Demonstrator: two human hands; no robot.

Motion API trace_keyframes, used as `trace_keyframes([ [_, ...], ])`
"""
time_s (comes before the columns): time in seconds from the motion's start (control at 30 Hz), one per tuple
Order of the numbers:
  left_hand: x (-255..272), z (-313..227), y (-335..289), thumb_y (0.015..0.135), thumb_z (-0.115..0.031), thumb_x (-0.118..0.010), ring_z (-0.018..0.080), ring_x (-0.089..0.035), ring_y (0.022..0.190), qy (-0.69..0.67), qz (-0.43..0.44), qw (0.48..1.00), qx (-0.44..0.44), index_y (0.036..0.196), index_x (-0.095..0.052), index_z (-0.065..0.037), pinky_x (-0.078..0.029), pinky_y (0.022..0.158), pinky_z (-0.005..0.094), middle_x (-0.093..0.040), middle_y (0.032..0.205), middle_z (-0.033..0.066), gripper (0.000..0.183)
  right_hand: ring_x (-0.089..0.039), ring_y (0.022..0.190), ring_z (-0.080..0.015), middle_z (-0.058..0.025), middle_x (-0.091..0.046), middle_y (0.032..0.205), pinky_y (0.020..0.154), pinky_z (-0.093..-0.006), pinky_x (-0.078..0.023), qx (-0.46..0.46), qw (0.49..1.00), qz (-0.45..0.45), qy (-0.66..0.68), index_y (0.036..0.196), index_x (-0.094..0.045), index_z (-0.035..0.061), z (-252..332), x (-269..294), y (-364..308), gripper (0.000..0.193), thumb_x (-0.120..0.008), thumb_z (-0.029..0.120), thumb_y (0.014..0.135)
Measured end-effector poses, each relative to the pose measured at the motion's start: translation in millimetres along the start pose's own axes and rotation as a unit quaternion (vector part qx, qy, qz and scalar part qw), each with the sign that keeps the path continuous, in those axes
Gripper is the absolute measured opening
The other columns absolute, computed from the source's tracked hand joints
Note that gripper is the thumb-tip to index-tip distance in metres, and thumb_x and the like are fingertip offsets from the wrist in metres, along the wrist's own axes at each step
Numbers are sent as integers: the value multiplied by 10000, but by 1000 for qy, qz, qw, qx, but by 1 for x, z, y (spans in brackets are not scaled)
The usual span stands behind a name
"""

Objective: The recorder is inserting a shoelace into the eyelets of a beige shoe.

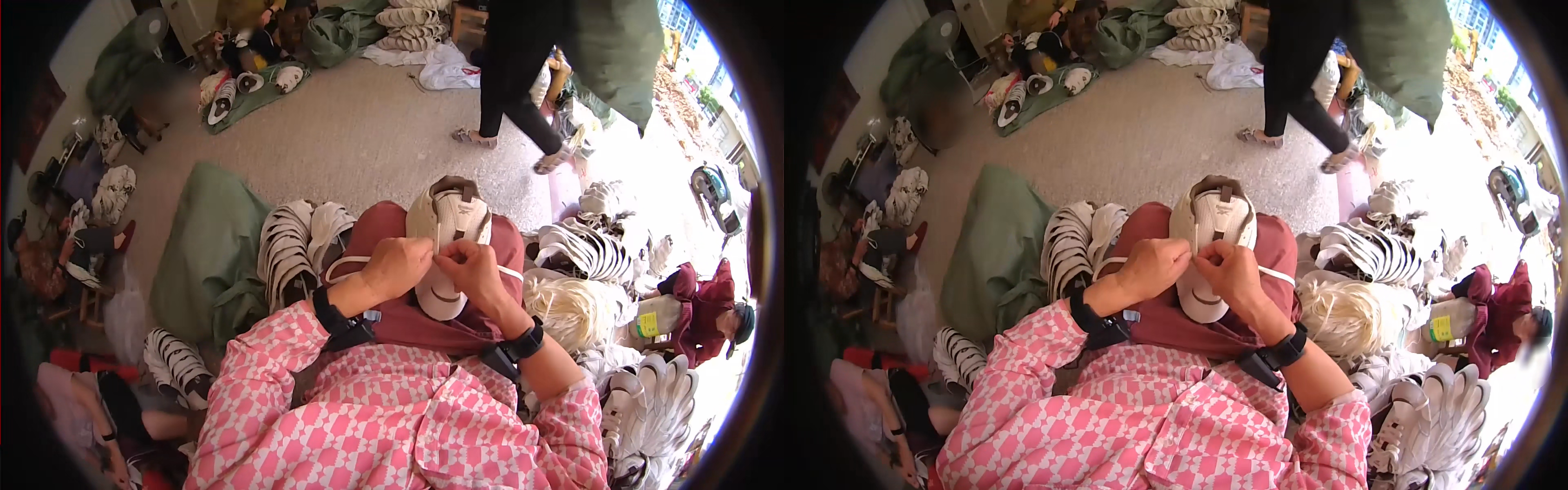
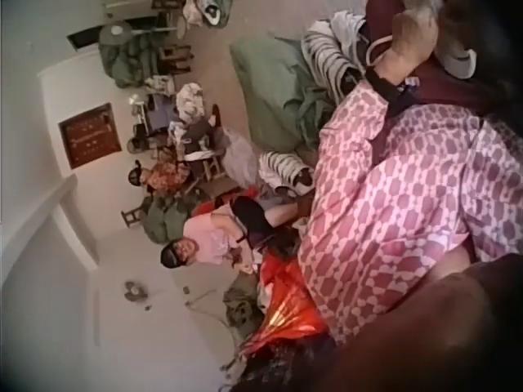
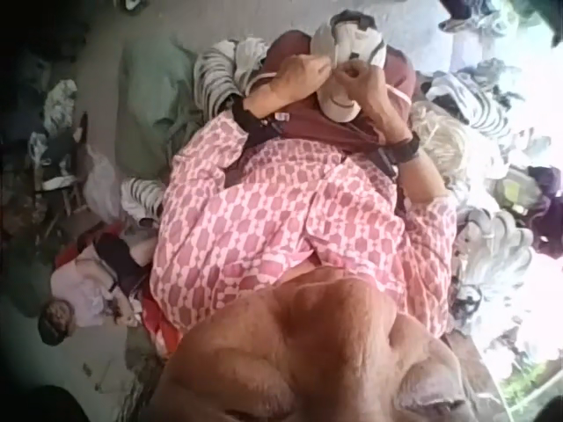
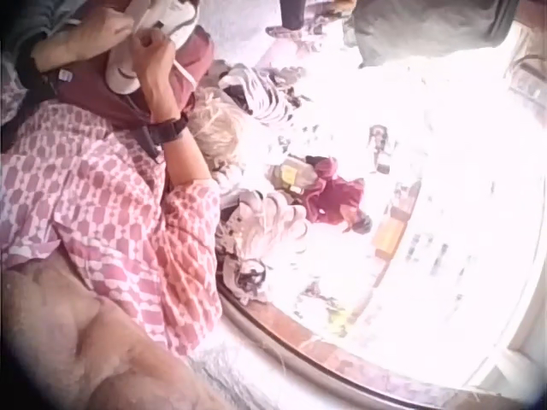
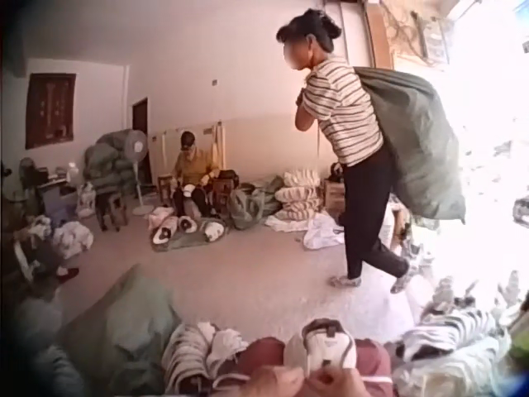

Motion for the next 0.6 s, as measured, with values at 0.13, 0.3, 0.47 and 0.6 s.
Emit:
trace_keyframes([
  [0.13,17,-6,11,792,-101,-650,293,-632,848,119,30,985,-123,900,-605,-65,-481,679,422,-614,929,111,122,-614,504,-125,-70,-669,649,490,-296,-485,23,999,-1,-47,868,-696,5,-3,-1,-1,181,-729,179,835],
  [0.3,28,-12,33,724,-94,-696,252,-582,930,156,108,950,-248,1098,-605,-80,-460,789,399,-550,1091,78,385,-639,538,-146,-93,-678,662,523,-309,-504,53,997,-8,-58,881,-699,5,-5,-3,0,185,-730,180,827],
  [0.47,28,-12,43,723,-81,-696,275,-605,907,129,180,938,-268,981,-577,-58,-484,776,407,-528,979,98,286,-678,626,-262,-110,-688,744,583,-386,-528,159,963,20,-216,879,-706,47,20,10,-6,159,-710,198,829],
  [0.6,28,-8,49,752,-103,-697,318,-603,894,50,226,941,-248,970,-583,-13,-504,779,419,-528,989,111,262,-647,863,-292,-77,-637,892,726,-418,-512,336,857,-33,-389,844,-712,115,48,33,2,79,-697,176,796],
])
Point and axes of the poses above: each hand's wrist, its own y-axis towards the middle knuckle, its own x-axis out of the back of the hand, z = x × y, the point moved 2 cm from there along y, towards the middle knuckle
